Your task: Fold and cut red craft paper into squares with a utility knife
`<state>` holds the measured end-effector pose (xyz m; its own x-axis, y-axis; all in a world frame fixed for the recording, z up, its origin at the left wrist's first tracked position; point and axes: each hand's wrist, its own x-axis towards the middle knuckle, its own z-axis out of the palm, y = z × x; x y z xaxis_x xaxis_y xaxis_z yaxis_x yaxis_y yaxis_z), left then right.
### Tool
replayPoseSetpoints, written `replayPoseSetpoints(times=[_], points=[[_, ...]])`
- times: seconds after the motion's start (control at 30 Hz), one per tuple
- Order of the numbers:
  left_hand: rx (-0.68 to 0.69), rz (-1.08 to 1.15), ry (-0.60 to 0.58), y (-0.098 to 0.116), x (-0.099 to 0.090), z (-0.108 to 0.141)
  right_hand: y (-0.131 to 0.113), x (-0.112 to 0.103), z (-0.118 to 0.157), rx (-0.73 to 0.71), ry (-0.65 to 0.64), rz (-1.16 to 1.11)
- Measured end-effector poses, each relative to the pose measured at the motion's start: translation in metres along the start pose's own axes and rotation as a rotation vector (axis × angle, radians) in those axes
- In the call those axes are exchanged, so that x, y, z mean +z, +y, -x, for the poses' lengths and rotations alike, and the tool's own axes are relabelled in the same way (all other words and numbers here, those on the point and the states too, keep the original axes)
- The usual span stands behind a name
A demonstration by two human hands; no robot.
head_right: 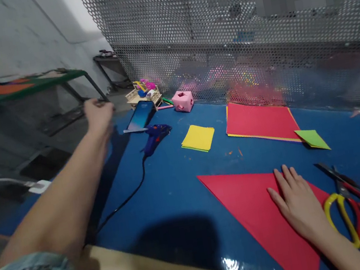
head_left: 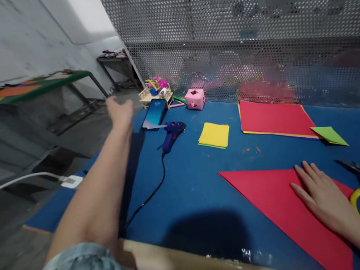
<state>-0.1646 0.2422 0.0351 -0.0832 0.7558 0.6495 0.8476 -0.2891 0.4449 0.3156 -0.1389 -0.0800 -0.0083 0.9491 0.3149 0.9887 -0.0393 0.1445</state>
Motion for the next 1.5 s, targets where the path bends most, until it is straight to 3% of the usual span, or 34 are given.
replayPoseSetpoints(times=[0.07,0.13,0.17,0.2,0.23,0.27,0.37,0.47,0.53,0.6,0.7,0.8,1.03,1.3,1.4,1.5], points=[[-0.149,0.045,0.179,0.007,-0.031,-0.012,-0.001,-0.001,-0.001,0.002,-0.009,0.000],[-0.191,0.112,0.351,0.032,-0.063,-0.011,-0.002,-0.002,-0.002,0.009,-0.021,-0.001],[-0.117,0.271,0.514,0.052,-0.077,-0.001,-0.002,-0.002,-0.003,0.015,-0.028,-0.001],[0.030,0.399,0.591,0.076,-0.088,0.014,-0.002,-0.003,-0.003,0.023,-0.034,0.001],[0.196,0.497,0.577,0.102,-0.095,0.035,-0.002,-0.003,-0.004,0.031,-0.040,0.005],[0.346,0.570,0.477,0.129,-0.098,0.061,-0.002,-0.003,-0.004,0.037,-0.045,0.009],[0.688,0.582,-0.135,0.198,-0.085,0.150,0.000,-0.005,-0.005,0.040,-0.066,0.016],[0.926,0.388,-0.698,0.232,-0.054,0.222,-0.005,-0.008,-0.006,0.054,-0.073,0.027],[1.002,0.283,-0.938,0.240,-0.038,0.253,-0.014,-0.011,-0.006,0.041,-0.046,0.024],[1.042,0.248,-1.037,0.244,-0.029,0.270,-0.028,-0.014,-0.007,-0.043,-0.020,-0.022],[1.026,0.213,-1.083,0.245,-0.025,0.281,-0.046,-0.016,-0.009,-0.214,-0.065,-0.159],[0.973,0.117,-1.094,0.242,-0.025,0.283,-0.048,-0.019,-0.013,-0.212,-0.177,-0.213],[0.782,-0.205,-1.054,0.233,-0.027,0.273,-0.006,-0.026,-0.012,0.059,-0.263,-0.136],[0.869,-0.274,-0.972,0.235,-0.034,0.254,0.009,-0.045,-0.024,0.026,-0.216,-0.055],[0.864,-0.303,-0.965,0.233,-0.036,0.252,0.034,-0.058,-0.017,0.105,-0.188,-0.019],[0.856,-0.331,-0.978,0.230,-0.037,0.248,0.071,-0.071,0.008,0.266,-0.170,0.034]])
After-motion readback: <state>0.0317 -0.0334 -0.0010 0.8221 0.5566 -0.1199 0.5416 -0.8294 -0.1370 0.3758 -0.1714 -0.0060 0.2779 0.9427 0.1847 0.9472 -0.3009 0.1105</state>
